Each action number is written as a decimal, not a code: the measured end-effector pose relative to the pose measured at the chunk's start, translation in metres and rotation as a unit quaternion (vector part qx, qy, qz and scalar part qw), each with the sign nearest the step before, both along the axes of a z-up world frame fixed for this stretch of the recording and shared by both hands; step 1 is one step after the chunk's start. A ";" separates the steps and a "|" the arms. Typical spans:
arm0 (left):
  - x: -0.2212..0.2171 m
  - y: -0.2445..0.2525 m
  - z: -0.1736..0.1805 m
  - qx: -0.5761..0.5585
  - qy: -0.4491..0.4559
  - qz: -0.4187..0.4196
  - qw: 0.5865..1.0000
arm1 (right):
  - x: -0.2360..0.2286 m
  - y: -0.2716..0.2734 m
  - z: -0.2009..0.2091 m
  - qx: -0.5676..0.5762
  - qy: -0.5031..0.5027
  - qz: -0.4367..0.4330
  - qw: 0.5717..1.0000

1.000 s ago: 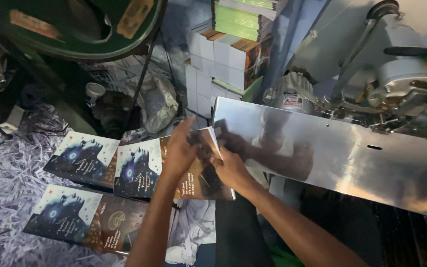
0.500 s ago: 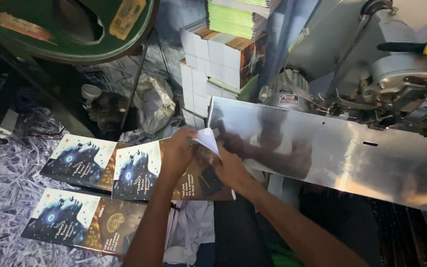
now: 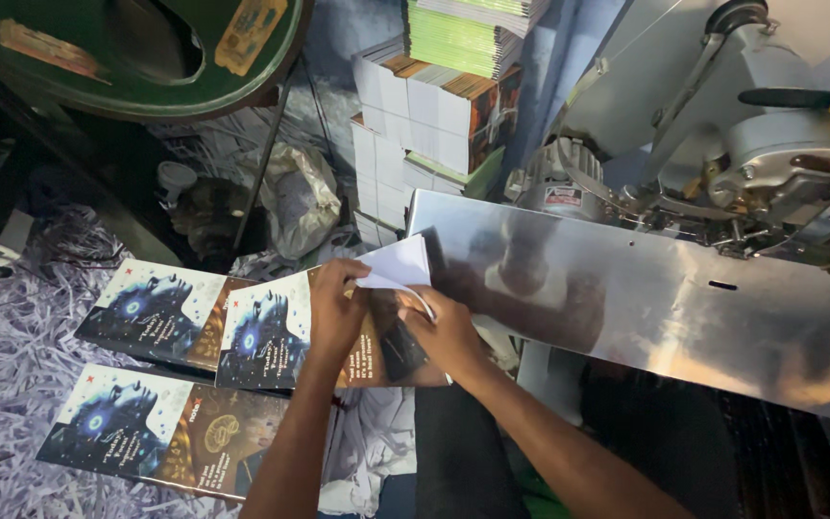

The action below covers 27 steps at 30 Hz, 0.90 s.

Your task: The person repeatedly picks up a book, places it into a binding machine, operates the machine to stitch the spine, and then removes the finished book to a stack. This cycle is performed multiple times throughout the clip.

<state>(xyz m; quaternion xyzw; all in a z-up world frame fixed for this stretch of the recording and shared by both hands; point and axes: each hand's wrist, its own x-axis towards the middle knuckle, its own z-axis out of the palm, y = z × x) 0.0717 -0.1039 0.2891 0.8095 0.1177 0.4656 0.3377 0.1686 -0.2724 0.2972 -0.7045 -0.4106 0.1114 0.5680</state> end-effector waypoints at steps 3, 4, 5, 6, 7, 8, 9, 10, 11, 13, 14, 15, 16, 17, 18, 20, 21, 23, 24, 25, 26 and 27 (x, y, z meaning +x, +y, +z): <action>-0.001 -0.004 0.000 -0.053 0.001 -0.006 0.999 | -0.003 0.002 -0.005 0.040 0.009 -0.001 0.999; -0.002 -0.006 0.001 -0.064 0.011 -0.007 0.998 | -0.005 0.003 -0.005 0.002 0.023 -0.019 1.000; -0.004 -0.007 0.003 -0.075 0.022 -0.008 0.997 | -0.007 0.002 -0.005 -0.036 0.037 -0.036 0.998; -0.004 -0.007 0.006 -0.043 0.027 -0.009 0.999 | -0.007 0.002 -0.004 -0.072 0.049 -0.055 0.995; -0.004 -0.006 0.010 -0.011 0.032 -0.010 0.999 | -0.008 0.001 -0.003 -0.069 0.072 -0.055 0.993; -0.006 -0.005 0.014 0.019 0.038 -0.010 0.999 | -0.009 -0.002 -0.002 -0.067 0.095 -0.054 0.992; -0.005 -0.001 0.019 0.039 0.047 -0.015 0.998 | -0.009 -0.003 0.000 -0.064 0.118 -0.053 0.990; -0.003 0.003 0.024 0.057 0.058 -0.020 0.997 | -0.008 -0.005 0.001 -0.042 0.110 -0.046 0.992; -0.002 0.006 0.030 0.074 0.068 -0.026 0.995 | -0.007 -0.006 0.002 -0.019 0.103 -0.039 0.994; 0.000 0.013 0.040 0.025 0.104 -0.039 0.993 | -0.001 -0.011 0.005 0.033 0.094 -0.012 0.995; 0.001 0.017 0.045 0.001 0.122 -0.045 0.991 | 0.003 -0.015 0.007 0.058 0.094 0.009 0.994; 0.001 0.023 0.050 -0.003 0.145 -0.044 0.988 | 0.007 -0.019 0.008 0.084 0.095 0.031 0.992; 0.001 0.029 0.054 -0.007 0.167 -0.044 0.985 | 0.012 -0.025 0.010 0.056 0.100 0.012 0.993; 0.000 0.035 0.057 -0.010 0.189 -0.044 0.981 | 0.017 -0.033 0.012 0.027 0.106 -0.007 0.994; -0.002 0.041 0.059 -0.001 0.223 -0.032 0.974 | 0.022 -0.040 0.014 -0.001 0.113 -0.027 0.993; -0.008 0.054 0.061 0.019 0.290 -0.007 0.957 | 0.037 -0.054 0.019 -0.019 0.119 -0.038 0.992; -0.011 0.059 0.059 -0.002 0.301 -0.005 0.954 | 0.044 -0.061 0.023 -0.028 0.122 -0.043 0.991; -0.020 0.069 0.055 -0.045 0.322 0.001 0.946 | 0.056 -0.073 0.031 -0.012 0.165 -0.042 0.985; -0.024 0.075 0.053 -0.064 0.328 0.001 0.942 | 0.061 -0.078 0.037 -0.003 0.186 -0.041 0.982; -0.029 0.081 0.051 -0.083 0.334 0.000 0.939 | 0.065 -0.084 0.044 0.016 0.200 -0.032 0.979; -0.032 0.086 0.049 -0.102 0.341 -0.001 0.935 | 0.068 -0.090 0.051 0.035 0.214 -0.024 0.976; -0.036 0.092 0.047 -0.103 0.336 0.005 0.936 | 0.068 -0.094 0.057 0.054 0.228 -0.016 0.972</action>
